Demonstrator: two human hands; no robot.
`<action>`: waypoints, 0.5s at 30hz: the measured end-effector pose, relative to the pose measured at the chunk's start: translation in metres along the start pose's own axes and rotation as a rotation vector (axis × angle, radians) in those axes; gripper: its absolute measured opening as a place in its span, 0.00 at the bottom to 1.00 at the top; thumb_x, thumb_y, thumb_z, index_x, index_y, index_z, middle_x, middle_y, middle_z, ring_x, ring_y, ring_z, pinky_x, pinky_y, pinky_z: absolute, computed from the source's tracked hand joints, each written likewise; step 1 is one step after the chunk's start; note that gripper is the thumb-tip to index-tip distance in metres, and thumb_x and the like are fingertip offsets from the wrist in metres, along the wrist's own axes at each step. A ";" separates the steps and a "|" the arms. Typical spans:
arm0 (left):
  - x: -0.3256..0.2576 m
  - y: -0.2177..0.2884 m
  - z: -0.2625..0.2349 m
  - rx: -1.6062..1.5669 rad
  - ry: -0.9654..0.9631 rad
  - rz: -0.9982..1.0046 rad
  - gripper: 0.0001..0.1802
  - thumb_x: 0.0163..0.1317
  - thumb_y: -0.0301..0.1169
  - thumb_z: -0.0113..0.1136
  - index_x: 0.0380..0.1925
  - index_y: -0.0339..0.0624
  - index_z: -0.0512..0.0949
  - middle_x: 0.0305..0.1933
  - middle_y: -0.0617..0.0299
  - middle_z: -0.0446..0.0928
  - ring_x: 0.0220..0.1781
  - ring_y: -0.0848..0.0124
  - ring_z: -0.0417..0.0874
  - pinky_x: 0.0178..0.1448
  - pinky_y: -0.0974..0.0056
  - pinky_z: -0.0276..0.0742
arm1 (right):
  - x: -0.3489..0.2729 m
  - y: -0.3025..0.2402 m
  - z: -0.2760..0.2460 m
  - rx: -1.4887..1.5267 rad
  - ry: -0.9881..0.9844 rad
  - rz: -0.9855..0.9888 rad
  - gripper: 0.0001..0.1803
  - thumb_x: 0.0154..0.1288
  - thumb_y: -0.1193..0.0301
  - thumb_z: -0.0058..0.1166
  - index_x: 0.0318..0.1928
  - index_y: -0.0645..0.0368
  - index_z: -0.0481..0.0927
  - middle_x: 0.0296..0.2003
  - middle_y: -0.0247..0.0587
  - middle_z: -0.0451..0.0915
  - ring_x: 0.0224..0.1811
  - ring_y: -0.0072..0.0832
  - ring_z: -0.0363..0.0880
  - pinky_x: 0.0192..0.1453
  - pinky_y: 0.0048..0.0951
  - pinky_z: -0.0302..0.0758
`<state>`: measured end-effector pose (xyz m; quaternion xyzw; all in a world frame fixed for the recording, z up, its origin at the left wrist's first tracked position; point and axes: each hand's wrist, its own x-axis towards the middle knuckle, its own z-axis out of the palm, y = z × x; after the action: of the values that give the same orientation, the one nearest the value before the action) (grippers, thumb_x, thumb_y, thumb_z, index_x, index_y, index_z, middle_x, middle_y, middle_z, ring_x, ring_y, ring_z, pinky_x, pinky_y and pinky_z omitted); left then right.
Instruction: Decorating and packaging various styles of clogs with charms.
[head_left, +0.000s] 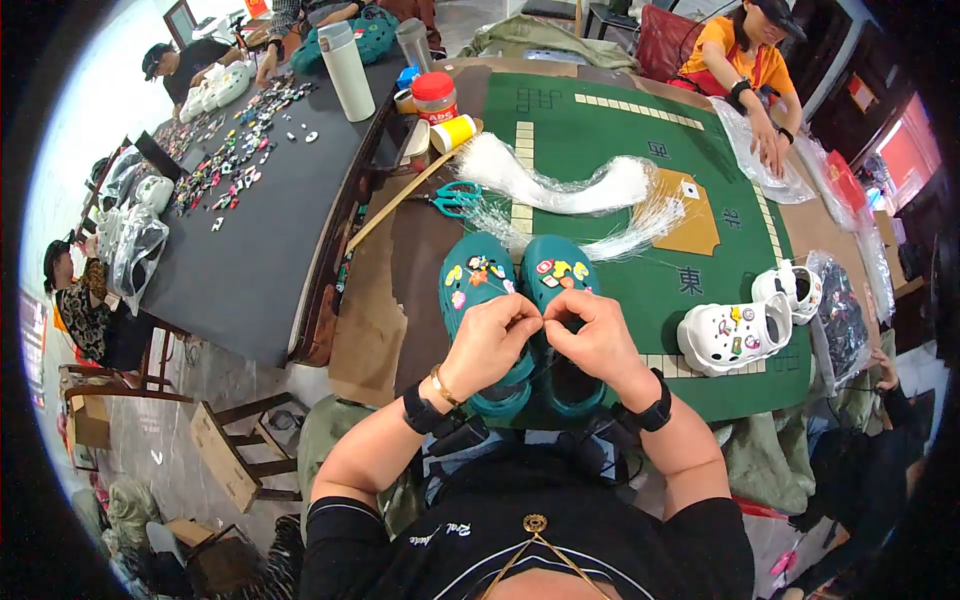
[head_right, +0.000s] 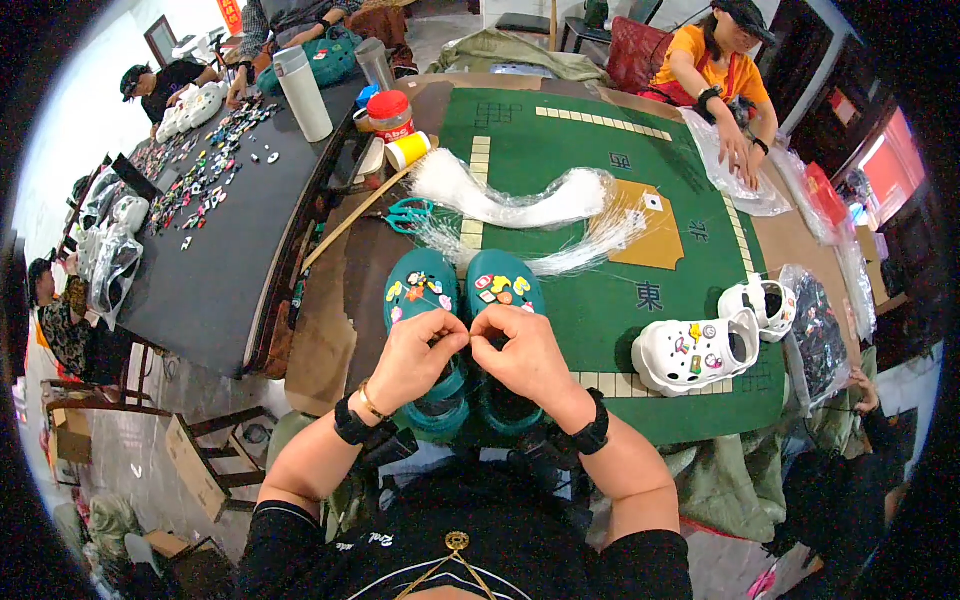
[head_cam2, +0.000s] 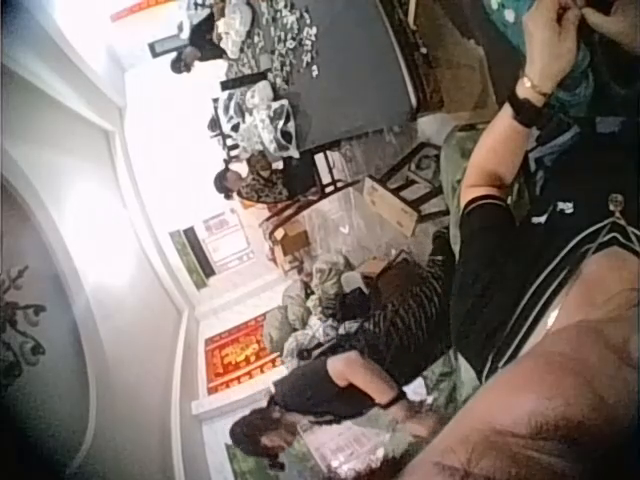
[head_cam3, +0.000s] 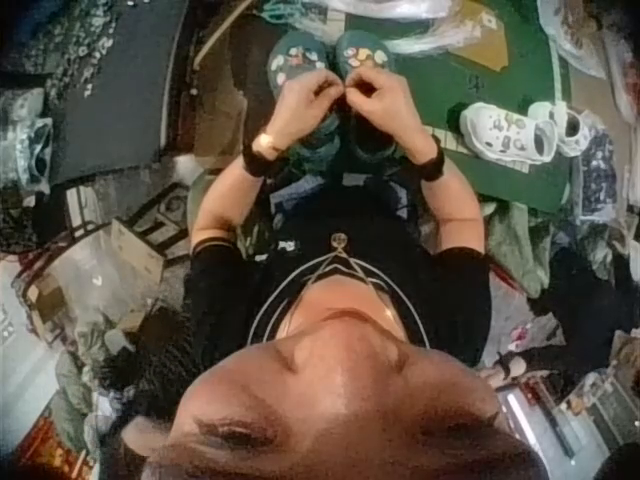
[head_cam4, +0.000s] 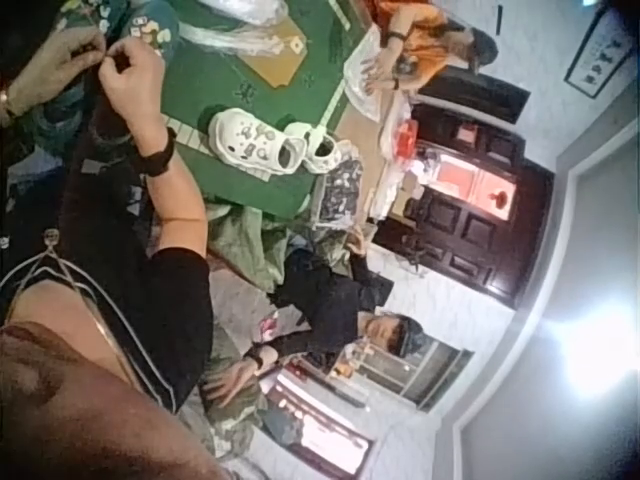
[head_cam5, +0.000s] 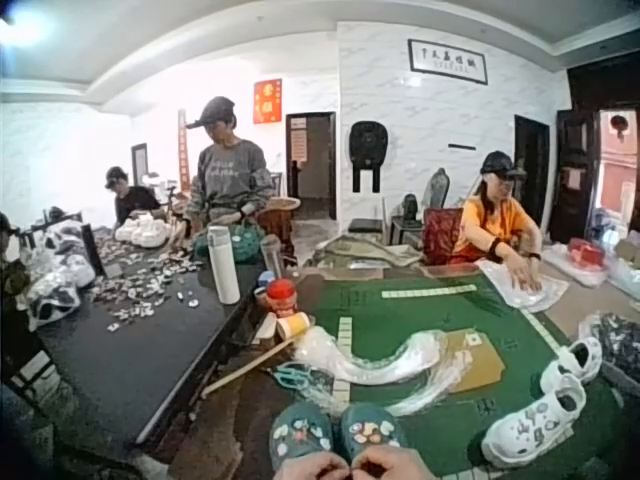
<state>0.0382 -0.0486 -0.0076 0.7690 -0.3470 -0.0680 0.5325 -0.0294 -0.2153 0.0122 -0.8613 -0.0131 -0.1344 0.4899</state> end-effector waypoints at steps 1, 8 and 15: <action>0.000 -0.001 -0.001 -0.027 -0.009 -0.035 0.06 0.62 0.27 0.61 0.34 0.35 0.78 0.30 0.58 0.80 0.30 0.71 0.80 0.37 0.67 0.75 | 0.000 0.000 0.000 0.000 0.000 0.000 0.06 0.56 0.73 0.58 0.31 0.63 0.78 0.26 0.43 0.81 0.28 0.30 0.81 0.36 0.29 0.77; 0.001 -0.004 0.005 -0.125 0.028 -0.111 0.06 0.60 0.25 0.63 0.36 0.35 0.79 0.30 0.59 0.80 0.31 0.77 0.78 0.35 0.70 0.75 | 0.001 0.007 -0.005 0.164 0.007 0.153 0.07 0.59 0.71 0.58 0.33 0.63 0.78 0.26 0.37 0.81 0.28 0.21 0.77 0.34 0.26 0.74; 0.005 0.006 0.004 0.130 0.113 0.277 0.07 0.51 0.22 0.65 0.31 0.38 0.78 0.34 0.55 0.76 0.35 0.59 0.80 0.39 0.61 0.78 | 0.002 0.014 -0.003 0.132 -0.022 0.068 0.05 0.58 0.74 0.57 0.29 0.63 0.75 0.23 0.35 0.78 0.26 0.21 0.74 0.38 0.27 0.73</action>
<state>0.0373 -0.0561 -0.0031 0.7493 -0.4228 0.0719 0.5046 -0.0262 -0.2254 0.0029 -0.8284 0.0019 -0.1069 0.5499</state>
